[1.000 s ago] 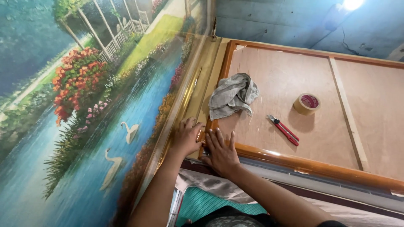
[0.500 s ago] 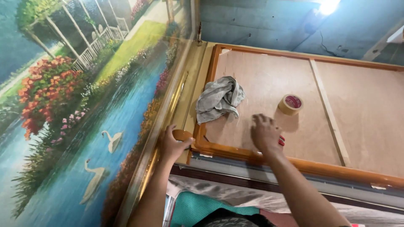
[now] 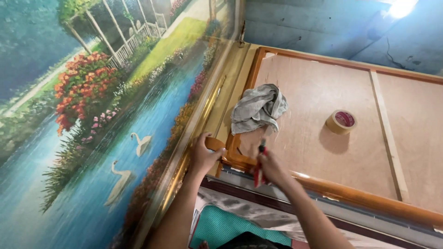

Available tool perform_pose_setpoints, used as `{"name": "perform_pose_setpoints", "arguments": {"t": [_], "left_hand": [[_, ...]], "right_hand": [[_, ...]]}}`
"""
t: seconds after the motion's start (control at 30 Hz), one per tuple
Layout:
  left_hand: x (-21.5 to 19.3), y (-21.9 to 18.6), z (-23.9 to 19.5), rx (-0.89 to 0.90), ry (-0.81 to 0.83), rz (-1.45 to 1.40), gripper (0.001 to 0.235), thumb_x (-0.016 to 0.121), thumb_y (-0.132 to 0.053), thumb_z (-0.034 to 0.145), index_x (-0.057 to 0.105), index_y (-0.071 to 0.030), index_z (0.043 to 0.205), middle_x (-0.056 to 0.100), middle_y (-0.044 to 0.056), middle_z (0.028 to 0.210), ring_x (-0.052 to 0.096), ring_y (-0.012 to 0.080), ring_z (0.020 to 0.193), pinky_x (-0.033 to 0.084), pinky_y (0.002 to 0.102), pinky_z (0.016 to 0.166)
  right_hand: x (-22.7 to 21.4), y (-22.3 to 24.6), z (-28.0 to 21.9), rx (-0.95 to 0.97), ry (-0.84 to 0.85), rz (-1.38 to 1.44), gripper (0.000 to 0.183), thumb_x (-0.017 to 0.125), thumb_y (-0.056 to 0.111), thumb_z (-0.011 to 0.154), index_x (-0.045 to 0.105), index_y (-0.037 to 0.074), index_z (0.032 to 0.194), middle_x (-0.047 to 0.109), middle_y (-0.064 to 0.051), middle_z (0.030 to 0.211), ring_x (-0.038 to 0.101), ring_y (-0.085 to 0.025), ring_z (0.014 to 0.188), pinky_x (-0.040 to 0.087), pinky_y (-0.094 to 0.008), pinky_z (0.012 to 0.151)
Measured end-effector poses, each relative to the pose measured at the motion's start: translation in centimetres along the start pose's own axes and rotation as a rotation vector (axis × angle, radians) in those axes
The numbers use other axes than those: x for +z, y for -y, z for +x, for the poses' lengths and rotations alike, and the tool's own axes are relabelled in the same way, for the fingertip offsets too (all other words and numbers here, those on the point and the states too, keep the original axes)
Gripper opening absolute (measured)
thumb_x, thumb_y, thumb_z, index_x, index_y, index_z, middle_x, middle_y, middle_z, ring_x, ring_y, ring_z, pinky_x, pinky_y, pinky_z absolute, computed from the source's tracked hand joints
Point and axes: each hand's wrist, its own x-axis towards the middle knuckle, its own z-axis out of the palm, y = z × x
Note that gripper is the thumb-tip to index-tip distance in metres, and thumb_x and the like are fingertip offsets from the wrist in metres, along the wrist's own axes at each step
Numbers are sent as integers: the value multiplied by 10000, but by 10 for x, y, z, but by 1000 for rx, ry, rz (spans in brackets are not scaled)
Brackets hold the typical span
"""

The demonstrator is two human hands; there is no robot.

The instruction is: Finishing the back of a picture frame by wiping the edges, applying adhesive tape, and trimming the tape with a utility knife.

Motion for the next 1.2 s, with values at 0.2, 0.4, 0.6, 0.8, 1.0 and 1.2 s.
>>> {"name": "perform_pose_setpoints", "arguments": {"t": [0.2, 0.4, 0.6, 0.8, 1.0, 1.2], "left_hand": [[4, 8, 5, 11, 4, 29, 644, 728, -314, 578, 512, -136, 1158, 471, 168, 1131, 483, 383, 1074, 415, 445, 879], [10, 19, 12, 41, -27, 59, 647, 748, -334, 537, 537, -174, 1128, 498, 140, 1119, 523, 366, 1042, 439, 411, 865], [13, 23, 14, 54, -41, 53, 626, 758, -307, 537, 551, -175, 1113, 517, 153, 1084, 541, 374, 1016, 455, 410, 841], [4, 20, 8, 130, -200, -17, 561, 731, -295, 557, 558, -147, 1069, 510, 151, 1062, 524, 355, 1013, 419, 418, 865], [19, 6, 4, -126, -74, -144, 545, 694, -515, 675, 504, -153, 1036, 517, 102, 954, 575, 245, 840, 485, 356, 697], [97, -20, 10, 376, 52, 85, 355, 673, -452, 683, 618, -102, 664, 544, 21, 997, 539, 322, 988, 415, 382, 850]], "right_hand": [[49, 27, -5, -69, 242, -166, 385, 447, 444, 774, 578, 135, 962, 626, -179, 951, 562, -318, 1012, 434, -442, 890], [62, 25, 16, -111, 318, -178, 414, 438, 343, 789, 608, -19, 896, 622, -261, 826, 597, -390, 899, 464, -490, 774], [49, 35, 10, -104, 385, -266, 449, 419, 348, 790, 611, -36, 922, 628, -255, 843, 584, -377, 942, 448, -472, 823], [66, -9, 20, -29, 786, -61, 238, 476, 298, 819, 540, 74, 870, 650, -88, 653, 512, -124, 425, 422, -169, 305], [4, -35, 30, -66, 190, -4, 270, 533, 294, 806, 649, 89, 938, 657, -125, 639, 616, -208, 537, 499, -289, 438], [-97, -79, 66, -10, -91, -471, 344, 497, 404, 838, 618, 197, 1084, 677, -82, 942, 626, -279, 904, 501, -373, 772]]}}
